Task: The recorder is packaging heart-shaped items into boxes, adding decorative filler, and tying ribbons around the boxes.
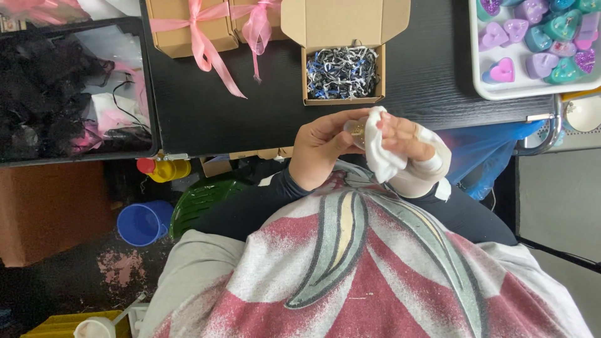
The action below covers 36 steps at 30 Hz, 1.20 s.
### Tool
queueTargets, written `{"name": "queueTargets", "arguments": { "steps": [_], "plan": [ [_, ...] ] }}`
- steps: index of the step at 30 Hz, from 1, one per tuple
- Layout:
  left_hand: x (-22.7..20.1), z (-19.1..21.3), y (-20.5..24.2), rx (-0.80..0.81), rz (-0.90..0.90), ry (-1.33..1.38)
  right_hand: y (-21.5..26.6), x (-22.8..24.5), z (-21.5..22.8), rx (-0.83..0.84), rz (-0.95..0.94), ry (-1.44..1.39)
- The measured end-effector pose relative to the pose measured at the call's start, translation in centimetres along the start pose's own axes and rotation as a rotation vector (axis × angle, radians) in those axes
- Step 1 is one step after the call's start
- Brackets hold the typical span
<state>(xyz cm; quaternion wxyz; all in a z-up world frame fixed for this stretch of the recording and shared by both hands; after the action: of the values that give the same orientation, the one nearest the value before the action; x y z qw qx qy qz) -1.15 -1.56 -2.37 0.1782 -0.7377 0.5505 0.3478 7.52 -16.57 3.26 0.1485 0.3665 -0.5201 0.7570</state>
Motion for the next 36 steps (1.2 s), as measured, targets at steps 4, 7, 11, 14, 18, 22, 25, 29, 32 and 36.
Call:
{"name": "queueTargets", "arguments": {
  "steps": [4,7,11,14,18,22,25,29,32,36],
  "plan": [
    [0.1,1.2,-0.4,-0.071,-0.092,-0.062,0.8,-1.1,0.0,0.208,-0.038,-0.323],
    [-0.6,1.7,-0.4,-0.118,-0.209,-0.179,0.7,-1.3,0.2,0.326,0.160,-0.183],
    [-2.1,0.7,-0.4,-0.106,-0.327,-0.247,4.8,-7.3,0.7,-0.281,-1.203,-0.668],
    [-2.8,0.2,-0.5,-0.101,-0.453,-0.409,1.0,-4.6,-0.1,-0.303,-0.885,-0.480],
    [-4.5,-1.4,-0.8,-0.112,-0.734,-0.808,-0.8,-2.5,-2.5,-0.031,-0.969,-0.956],
    [-4.5,-1.8,-0.6,-0.131,-0.850,-0.951,0.0,-2.8,-2.4,0.025,-1.091,-1.046],
    [-4.8,-2.1,-0.4,-0.143,-0.891,-1.058,0.6,-3.3,-2.1,0.104,-1.076,-1.076],
    [-4.5,-2.4,-0.8,-0.078,-0.960,-1.299,1.4,-4.1,-1.4,0.086,-1.130,-1.065],
    [-4.4,-2.6,-1.2,-0.008,-0.931,-1.322,1.6,-4.6,-1.2,0.059,-1.137,-1.069],
    [-4.5,-2.5,-1.4,0.062,-0.866,-1.266,2.6,-5.4,-1.4,0.019,-1.208,-1.032]
  ]
}}
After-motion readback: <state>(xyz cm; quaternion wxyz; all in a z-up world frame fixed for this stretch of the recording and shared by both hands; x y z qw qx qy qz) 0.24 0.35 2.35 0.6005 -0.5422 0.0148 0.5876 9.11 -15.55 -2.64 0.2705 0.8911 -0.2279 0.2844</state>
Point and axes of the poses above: each hand's wrist, its own y-axis away from the middle knuckle, its own z-axis out of the back of the hand, x = y × z, the point moved 4 cm from there along -y, towards the middle knuckle, and after that the axes turned 12 degrees about -x, right-handed, at the moved point
